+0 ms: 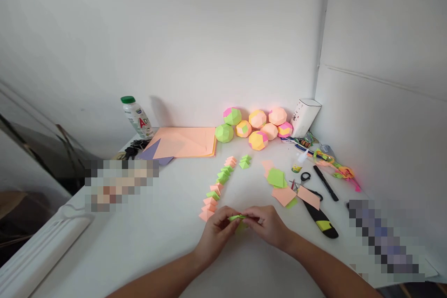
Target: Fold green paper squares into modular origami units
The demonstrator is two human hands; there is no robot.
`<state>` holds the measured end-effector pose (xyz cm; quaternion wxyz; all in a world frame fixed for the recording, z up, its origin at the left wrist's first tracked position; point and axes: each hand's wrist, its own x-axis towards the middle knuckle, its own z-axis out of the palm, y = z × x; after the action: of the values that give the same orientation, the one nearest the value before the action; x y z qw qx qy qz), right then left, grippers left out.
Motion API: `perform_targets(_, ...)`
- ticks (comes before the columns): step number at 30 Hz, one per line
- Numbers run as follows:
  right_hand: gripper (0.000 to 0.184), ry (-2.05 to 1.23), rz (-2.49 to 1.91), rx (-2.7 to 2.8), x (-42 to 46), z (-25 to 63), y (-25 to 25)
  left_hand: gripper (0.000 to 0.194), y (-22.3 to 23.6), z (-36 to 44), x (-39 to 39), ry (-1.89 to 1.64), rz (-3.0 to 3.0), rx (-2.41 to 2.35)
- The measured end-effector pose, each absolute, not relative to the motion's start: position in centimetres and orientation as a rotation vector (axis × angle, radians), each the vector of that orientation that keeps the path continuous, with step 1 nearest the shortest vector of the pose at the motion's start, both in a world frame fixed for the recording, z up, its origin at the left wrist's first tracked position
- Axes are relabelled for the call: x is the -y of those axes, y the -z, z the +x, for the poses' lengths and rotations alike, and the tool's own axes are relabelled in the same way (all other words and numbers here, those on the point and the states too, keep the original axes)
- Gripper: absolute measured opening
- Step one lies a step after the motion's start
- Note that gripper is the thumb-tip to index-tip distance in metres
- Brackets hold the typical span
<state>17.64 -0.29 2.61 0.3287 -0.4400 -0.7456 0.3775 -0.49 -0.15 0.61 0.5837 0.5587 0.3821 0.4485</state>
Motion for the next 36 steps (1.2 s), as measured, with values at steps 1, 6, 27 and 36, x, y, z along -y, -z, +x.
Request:
perform_targets(1,0.019,-1.007,-1.159,1.927,0.3,17.6,-2.7,0.018,-0.7,-0.5,0.2,-1.021,1.301,-0.903)
perform_targets(6,0.02,-1.134,-1.201,1.798,0.2,17.6,-3.2,0.019,-0.6,-0.5,0.2,-1.024,1.253,-0.921)
perform_targets(27,0.028,-1.659,-1.079,1.29,-0.3,17.6,-2.8,0.012,-1.3,-0.4,0.1,-0.976,1.082,-0.562)
perform_targets(36,0.03,-1.624,-1.117,1.288,-0.2,17.4,-2.6,0.013,-0.5,-0.7,0.1,-1.036,1.279,-0.789)
